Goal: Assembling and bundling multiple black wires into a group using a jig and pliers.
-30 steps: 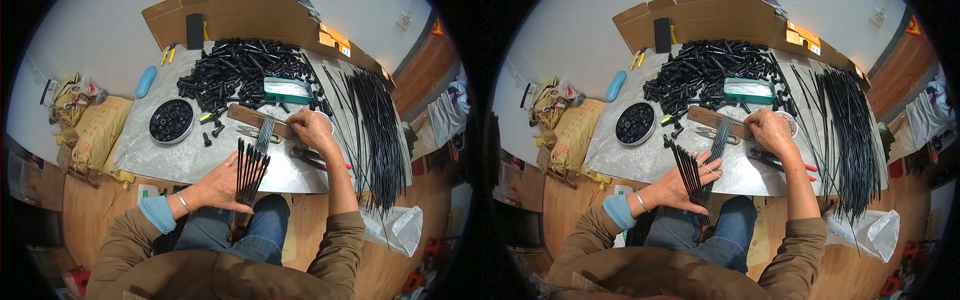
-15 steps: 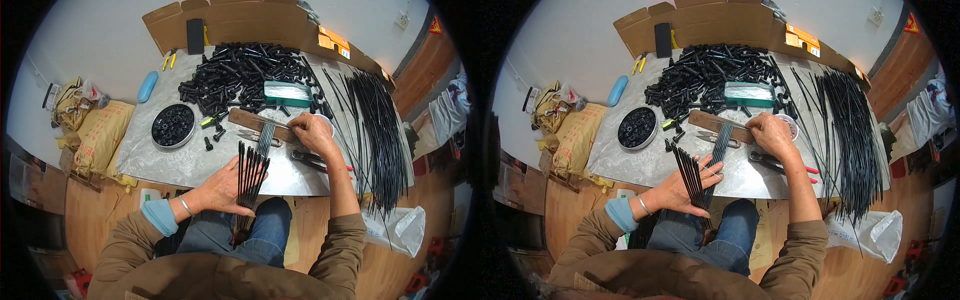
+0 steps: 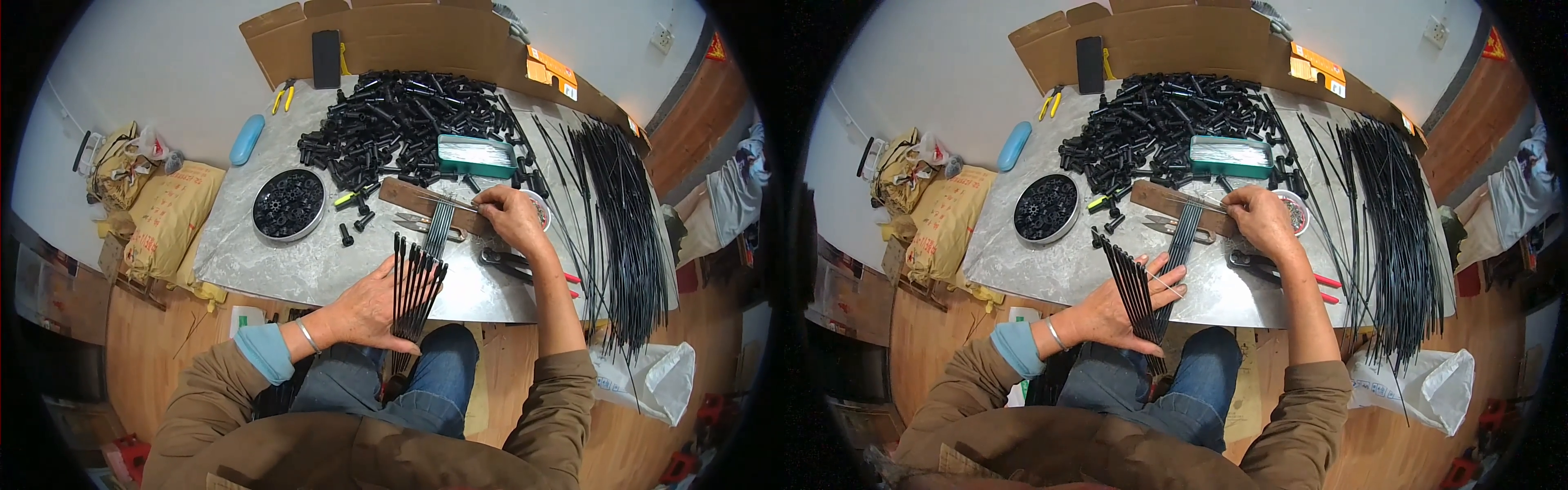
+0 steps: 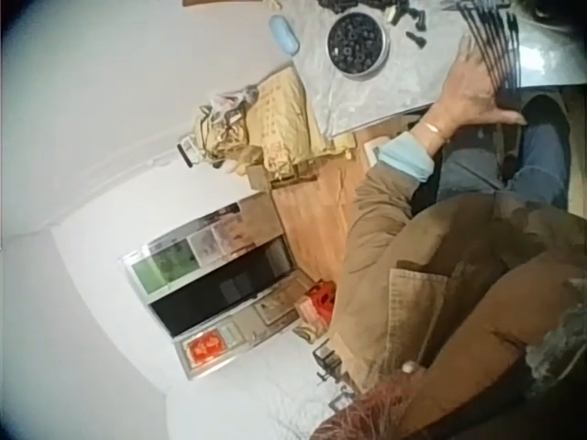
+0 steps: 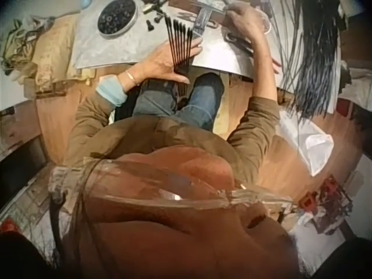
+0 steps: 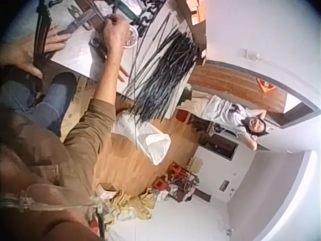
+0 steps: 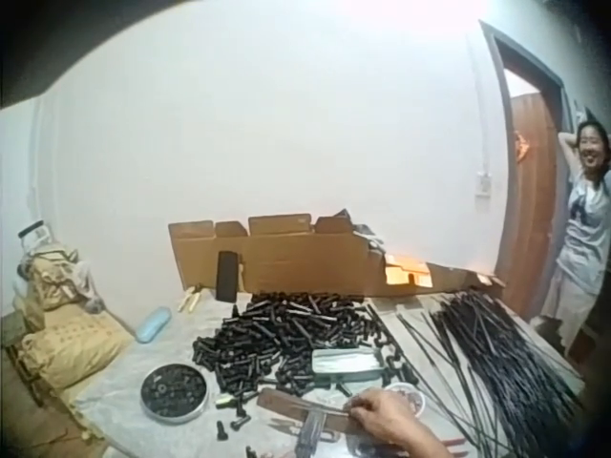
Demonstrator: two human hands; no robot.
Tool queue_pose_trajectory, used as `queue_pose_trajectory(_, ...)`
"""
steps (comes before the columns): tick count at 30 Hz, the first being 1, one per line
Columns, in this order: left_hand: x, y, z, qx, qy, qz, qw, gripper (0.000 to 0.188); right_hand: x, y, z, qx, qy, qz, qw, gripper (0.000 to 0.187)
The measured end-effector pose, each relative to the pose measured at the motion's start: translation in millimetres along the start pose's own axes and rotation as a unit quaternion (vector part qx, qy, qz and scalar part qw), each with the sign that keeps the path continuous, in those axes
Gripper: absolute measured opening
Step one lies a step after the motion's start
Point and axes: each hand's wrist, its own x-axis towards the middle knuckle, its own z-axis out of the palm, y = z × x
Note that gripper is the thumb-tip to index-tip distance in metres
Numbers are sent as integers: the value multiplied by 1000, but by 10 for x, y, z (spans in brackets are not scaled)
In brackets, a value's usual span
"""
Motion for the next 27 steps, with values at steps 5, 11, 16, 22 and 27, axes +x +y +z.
queue_pose_trajectory(5,2,1,1,-3,-8,-7,1000,98,59,-53,-32,-16,-25,32,999,19)
queue_pose_trajectory(11,-4,4,5,0,-1,-5,1000,98,108,-158,11,-90,-39,-26,995,15)
queue_pose_trajectory(16,-25,-8,29,0,1,-11,1000,97,171,-241,47,-104,-45,-30,993,14)
queue_pose_trajectory(22,-12,-23,22,-5,-1,-6,1000,97,197,-226,30,-103,-48,-39,993,13)
queue_pose_trajectory(27,-30,-14,-12,-3,2,-7,1000,97,245,-258,127,-84,-36,-66,994,13)
